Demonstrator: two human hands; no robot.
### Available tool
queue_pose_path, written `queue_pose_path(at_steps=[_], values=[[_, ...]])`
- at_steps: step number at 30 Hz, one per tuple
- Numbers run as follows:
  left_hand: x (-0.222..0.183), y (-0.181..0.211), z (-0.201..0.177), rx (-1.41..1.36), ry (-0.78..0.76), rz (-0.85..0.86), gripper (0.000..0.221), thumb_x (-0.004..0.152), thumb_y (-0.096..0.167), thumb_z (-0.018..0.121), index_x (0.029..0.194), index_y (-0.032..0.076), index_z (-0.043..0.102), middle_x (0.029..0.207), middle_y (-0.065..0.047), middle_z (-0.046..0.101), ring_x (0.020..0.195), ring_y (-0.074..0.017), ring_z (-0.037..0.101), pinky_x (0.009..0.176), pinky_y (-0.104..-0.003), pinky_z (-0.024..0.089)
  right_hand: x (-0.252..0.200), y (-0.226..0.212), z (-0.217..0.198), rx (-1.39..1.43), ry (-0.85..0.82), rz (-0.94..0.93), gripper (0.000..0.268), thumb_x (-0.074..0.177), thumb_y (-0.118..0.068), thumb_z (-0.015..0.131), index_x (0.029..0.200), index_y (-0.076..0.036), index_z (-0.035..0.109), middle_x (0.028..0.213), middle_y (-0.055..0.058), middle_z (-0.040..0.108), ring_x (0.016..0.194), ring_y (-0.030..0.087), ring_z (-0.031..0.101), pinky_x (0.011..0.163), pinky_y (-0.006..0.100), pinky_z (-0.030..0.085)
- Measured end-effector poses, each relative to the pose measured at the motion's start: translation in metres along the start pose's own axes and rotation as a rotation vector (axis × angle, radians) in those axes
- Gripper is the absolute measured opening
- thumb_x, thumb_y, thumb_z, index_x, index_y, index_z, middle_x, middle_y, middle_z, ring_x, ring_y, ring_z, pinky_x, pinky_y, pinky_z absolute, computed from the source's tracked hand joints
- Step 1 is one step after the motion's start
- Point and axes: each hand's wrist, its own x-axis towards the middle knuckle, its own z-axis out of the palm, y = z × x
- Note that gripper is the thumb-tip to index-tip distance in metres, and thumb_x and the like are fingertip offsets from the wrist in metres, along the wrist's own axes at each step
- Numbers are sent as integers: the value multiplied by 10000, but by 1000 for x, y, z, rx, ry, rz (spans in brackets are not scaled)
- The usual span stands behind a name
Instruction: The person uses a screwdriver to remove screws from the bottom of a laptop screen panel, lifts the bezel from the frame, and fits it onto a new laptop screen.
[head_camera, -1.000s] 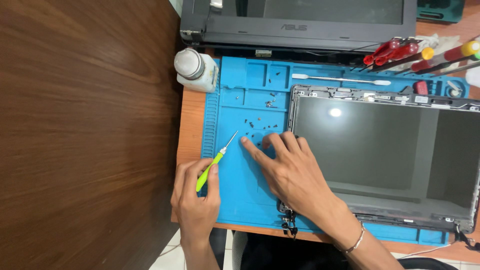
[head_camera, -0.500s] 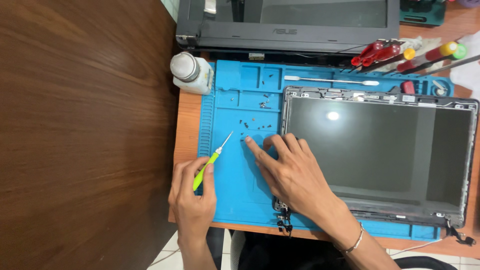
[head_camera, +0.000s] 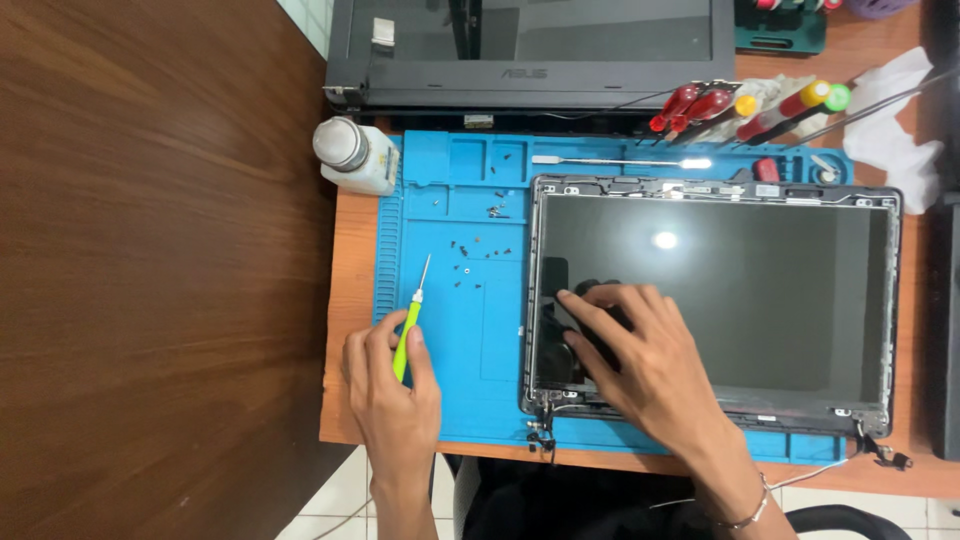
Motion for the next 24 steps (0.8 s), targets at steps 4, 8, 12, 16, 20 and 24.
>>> queue_pose_path(at_steps=[4,8,12,16,20,24], values=[[-1,-1,6,97,-25,23,186,976,171,663,1129,67,678,844,-67,583,842,-234,593,879,-423,446,-12,9,-10,10,37,58,411,853,-137,759,1258,-109,697,1094,46,653,954,236,582,817,379,466],[-4,4,6,69,26,46,166,1001,157,646,1131,59,679,922,-59,620,850,-238,576,857,-413,443,-21,16,-13,30,70,63,405,853,-136,764,1252,-106,698,1099,44,654,973,233,591,832,380,474],[-1,17,-1,-16,6,-24,164,1004,132,647,1131,43,701,904,-75,609,782,-211,564,687,-378,466,-24,21,-16,41,83,60,411,850,-129,770,1253,-101,698,1110,49,656,967,234,591,828,380,482],[3,43,-10,-175,-5,29,139,931,85,734,1060,37,720,874,-56,643,752,-141,602,604,-314,475,-28,26,-24,62,99,75,410,846,-126,770,1247,-93,692,1115,60,656,974,239,603,829,386,486],[13,74,-10,-262,-25,81,186,827,92,830,948,26,706,825,-55,658,659,-133,565,560,-299,430,-33,34,-38,79,132,113,413,849,-118,767,1253,-84,689,1111,65,659,974,247,613,838,389,493],[26,108,2,-318,-95,227,231,824,137,864,905,37,673,803,-40,683,610,-138,553,557,-286,450,-38,46,-55,83,177,170,398,852,-110,760,1243,-81,693,1106,72,663,978,258,622,845,391,503]])
